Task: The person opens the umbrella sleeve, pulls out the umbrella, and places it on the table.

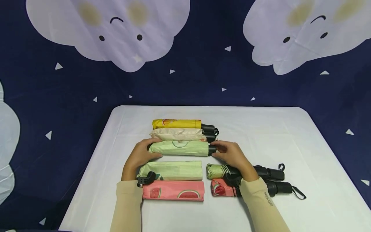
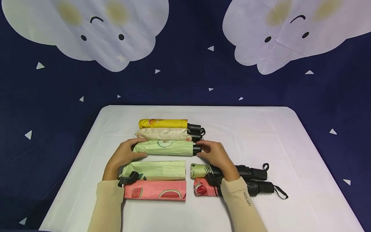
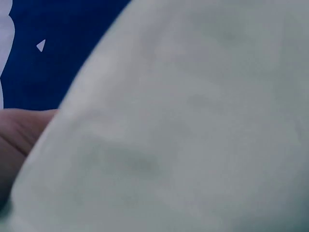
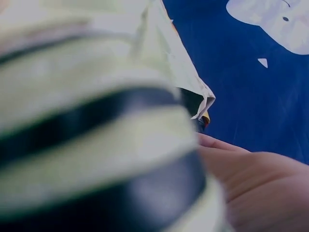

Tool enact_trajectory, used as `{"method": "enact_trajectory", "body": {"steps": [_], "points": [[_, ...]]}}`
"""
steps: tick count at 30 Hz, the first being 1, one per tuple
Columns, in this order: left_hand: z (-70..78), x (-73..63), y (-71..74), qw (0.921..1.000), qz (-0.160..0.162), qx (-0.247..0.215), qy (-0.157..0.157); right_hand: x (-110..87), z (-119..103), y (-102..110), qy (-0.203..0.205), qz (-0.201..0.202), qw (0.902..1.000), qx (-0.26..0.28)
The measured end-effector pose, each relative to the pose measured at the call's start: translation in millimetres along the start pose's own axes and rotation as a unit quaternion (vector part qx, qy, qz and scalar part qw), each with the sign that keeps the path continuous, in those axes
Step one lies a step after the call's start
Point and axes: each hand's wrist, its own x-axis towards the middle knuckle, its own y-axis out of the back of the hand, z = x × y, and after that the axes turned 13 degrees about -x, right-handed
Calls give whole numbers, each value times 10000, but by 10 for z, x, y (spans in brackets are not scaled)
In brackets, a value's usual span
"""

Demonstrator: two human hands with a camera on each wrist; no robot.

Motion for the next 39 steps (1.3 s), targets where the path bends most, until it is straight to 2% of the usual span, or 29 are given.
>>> {"method": "enact_trajectory", "body": {"steps": [6,17,20,23,27,30,33,36,39], "points": [[-6,10,-5,9999,87,105,-13,-2,-6,-29,-49,48,9999,-104],[29,14,0,9994,84,112,-313,-37,-25,-12,-138,98,9999,-11],[56,-7,27,9992,53,114,-387,-51,-31,10,-120,155,9996,219],[98,-48,78,9985,94,1,-530,-57,-39,48,-128,143,9971,738],[164,-99,151,9968,156,-325,-708,-73,-49,118,-211,66,9828,1836],[230,-119,181,9948,64,-682,-759,-99,-55,175,-188,98,9623,2711],[308,-136,194,9903,-4,-1082,-870,-124,-65,230,-44,185,9462,3229],[379,-145,200,9821,28,-1392,-1269,-145,-91,284,106,197,9364,3501],[447,-154,205,9682,-14,-1810,-1724,-169,-143,352,259,213,9282,3706]]}}
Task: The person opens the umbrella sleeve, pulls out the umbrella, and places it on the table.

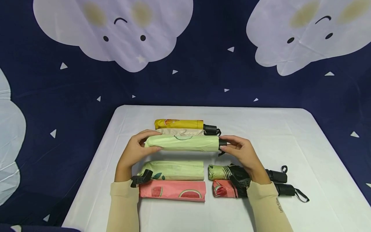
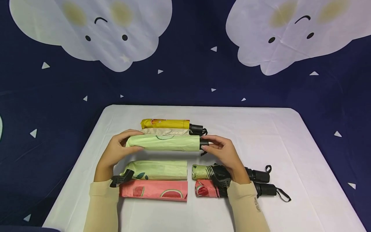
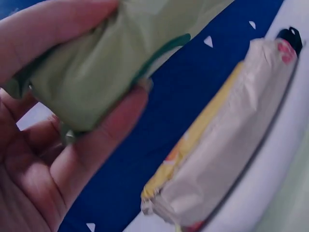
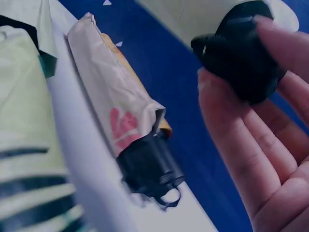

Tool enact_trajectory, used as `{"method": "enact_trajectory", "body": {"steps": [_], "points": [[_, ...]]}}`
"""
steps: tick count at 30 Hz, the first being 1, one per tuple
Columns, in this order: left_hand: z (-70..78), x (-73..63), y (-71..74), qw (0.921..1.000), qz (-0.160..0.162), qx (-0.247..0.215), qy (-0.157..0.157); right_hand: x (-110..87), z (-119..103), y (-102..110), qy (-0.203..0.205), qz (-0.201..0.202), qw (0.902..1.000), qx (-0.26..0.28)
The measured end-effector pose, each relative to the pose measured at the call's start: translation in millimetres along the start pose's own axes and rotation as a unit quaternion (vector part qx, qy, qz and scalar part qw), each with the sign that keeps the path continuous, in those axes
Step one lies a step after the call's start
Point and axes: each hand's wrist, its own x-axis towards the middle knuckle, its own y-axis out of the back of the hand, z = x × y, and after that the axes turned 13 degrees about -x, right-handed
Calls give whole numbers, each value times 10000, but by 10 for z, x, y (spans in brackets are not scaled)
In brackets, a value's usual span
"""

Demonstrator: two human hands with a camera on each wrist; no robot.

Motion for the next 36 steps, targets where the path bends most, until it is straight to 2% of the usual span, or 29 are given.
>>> {"method": "enact_trajectory", "body": {"steps": [2,4,7,15,23,30,36], "points": [[36,6,-12,9990,-51,-440,-86,-16,-68,10,132,17,9999,107],[74,14,-33,9969,-108,-779,-44,-40,-140,32,262,54,9995,178],[123,21,-70,9952,-221,-948,66,-69,-225,70,419,66,9990,106],[99,57,-127,9964,-517,-672,82,-103,-275,126,262,17,9984,-506],[75,46,-143,9973,-458,-566,107,-97,-236,127,74,153,9986,-496],[69,53,-144,9988,-431,-233,68,-80,-183,132,280,142,9988,-380],[59,46,-135,9988,-440,-174,94,-90,-172,133,322,248,9988,-287]]}}
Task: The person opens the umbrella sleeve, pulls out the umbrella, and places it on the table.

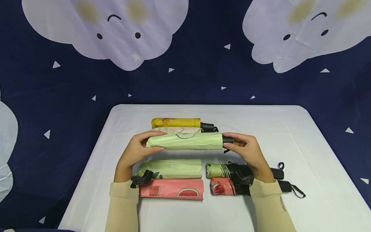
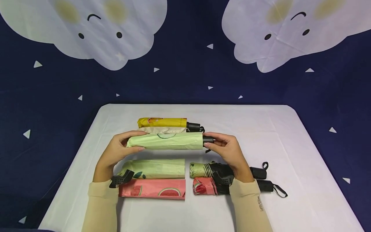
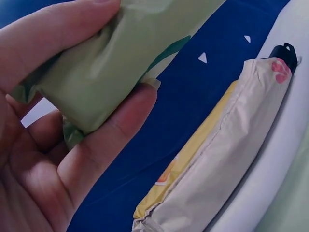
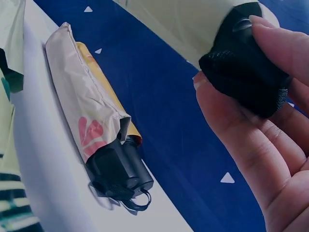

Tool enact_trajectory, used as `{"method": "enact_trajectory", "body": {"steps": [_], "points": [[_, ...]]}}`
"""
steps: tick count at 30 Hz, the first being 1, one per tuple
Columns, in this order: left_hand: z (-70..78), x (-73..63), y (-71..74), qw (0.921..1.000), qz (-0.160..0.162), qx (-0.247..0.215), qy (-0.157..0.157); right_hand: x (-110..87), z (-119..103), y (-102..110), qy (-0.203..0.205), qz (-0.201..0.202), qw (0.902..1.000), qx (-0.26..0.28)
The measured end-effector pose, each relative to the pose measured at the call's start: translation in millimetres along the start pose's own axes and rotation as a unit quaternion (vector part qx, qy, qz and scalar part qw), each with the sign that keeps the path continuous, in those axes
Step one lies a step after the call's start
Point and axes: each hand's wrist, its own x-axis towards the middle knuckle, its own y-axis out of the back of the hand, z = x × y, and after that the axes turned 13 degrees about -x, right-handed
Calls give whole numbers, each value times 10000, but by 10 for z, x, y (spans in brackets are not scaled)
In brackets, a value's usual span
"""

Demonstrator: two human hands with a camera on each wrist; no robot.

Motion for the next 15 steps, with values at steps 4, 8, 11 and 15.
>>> {"method": "enact_trajectory", "body": {"steps": [4,8,11,15], "points": [[-17,9,-2,9999,-45,122,-1,-11,-8,42,-26,180,9998,100],[-33,15,-2,10000,-77,0,15,-23,-16,103,92,290,9991,283],[-53,15,9,9997,-127,-182,77,-33,-17,145,136,369,9985,374],[-81,9,32,9996,-105,-187,194,-51,1,195,152,471,9976,491]]}}
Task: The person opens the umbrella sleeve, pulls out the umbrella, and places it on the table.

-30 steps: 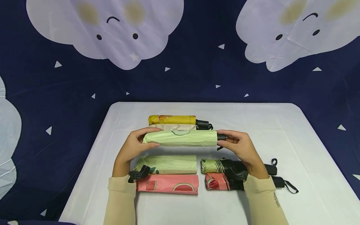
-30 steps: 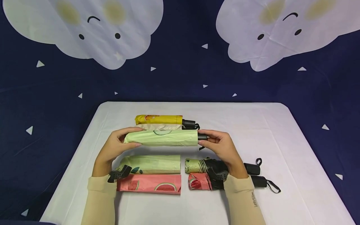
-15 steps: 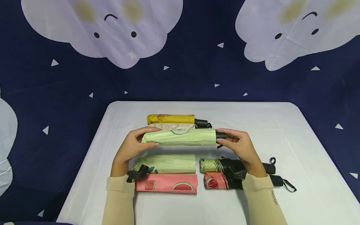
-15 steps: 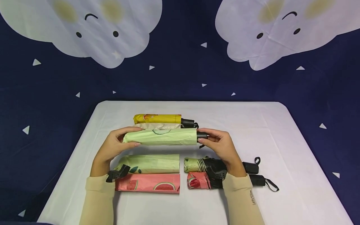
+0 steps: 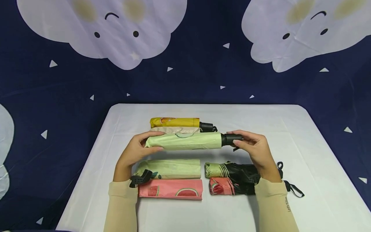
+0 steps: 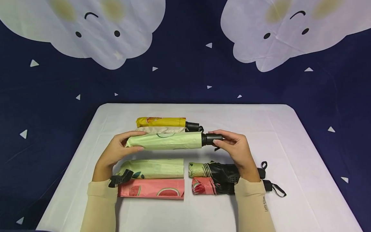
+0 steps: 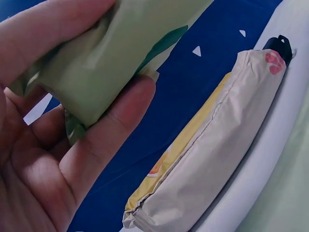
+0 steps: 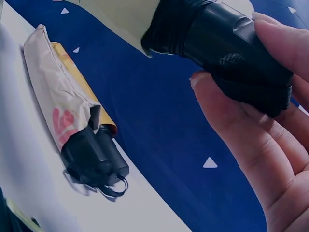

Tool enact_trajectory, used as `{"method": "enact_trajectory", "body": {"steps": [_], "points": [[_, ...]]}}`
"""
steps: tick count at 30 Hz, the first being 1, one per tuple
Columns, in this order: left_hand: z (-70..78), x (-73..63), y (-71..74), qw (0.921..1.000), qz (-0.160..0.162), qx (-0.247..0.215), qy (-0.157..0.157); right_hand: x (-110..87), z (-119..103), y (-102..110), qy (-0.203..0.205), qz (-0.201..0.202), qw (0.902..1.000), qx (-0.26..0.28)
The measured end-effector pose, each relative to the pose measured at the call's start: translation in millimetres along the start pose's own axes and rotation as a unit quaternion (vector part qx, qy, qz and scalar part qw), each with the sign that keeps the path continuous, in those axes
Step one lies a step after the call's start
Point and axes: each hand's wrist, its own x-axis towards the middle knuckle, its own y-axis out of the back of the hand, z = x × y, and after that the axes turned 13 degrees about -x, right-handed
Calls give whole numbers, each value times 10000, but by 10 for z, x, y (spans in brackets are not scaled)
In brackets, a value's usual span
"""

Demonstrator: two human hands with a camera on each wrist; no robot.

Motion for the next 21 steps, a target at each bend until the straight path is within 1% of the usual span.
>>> {"method": "enact_trajectory", "body": {"steps": [5,9,12,16,21], "points": [[0,-14,37,9999,143,-19,91,-22,14,81,50,52,9999,85],[9,-37,75,9992,232,-269,187,-51,17,161,34,181,9998,106],[10,-51,101,9990,270,-314,196,-69,18,219,71,282,9995,138],[-8,-75,143,9992,327,-184,121,-88,14,284,154,352,9991,191],[-20,-115,191,9987,427,-253,127,-123,1,376,320,414,9982,288]]}}
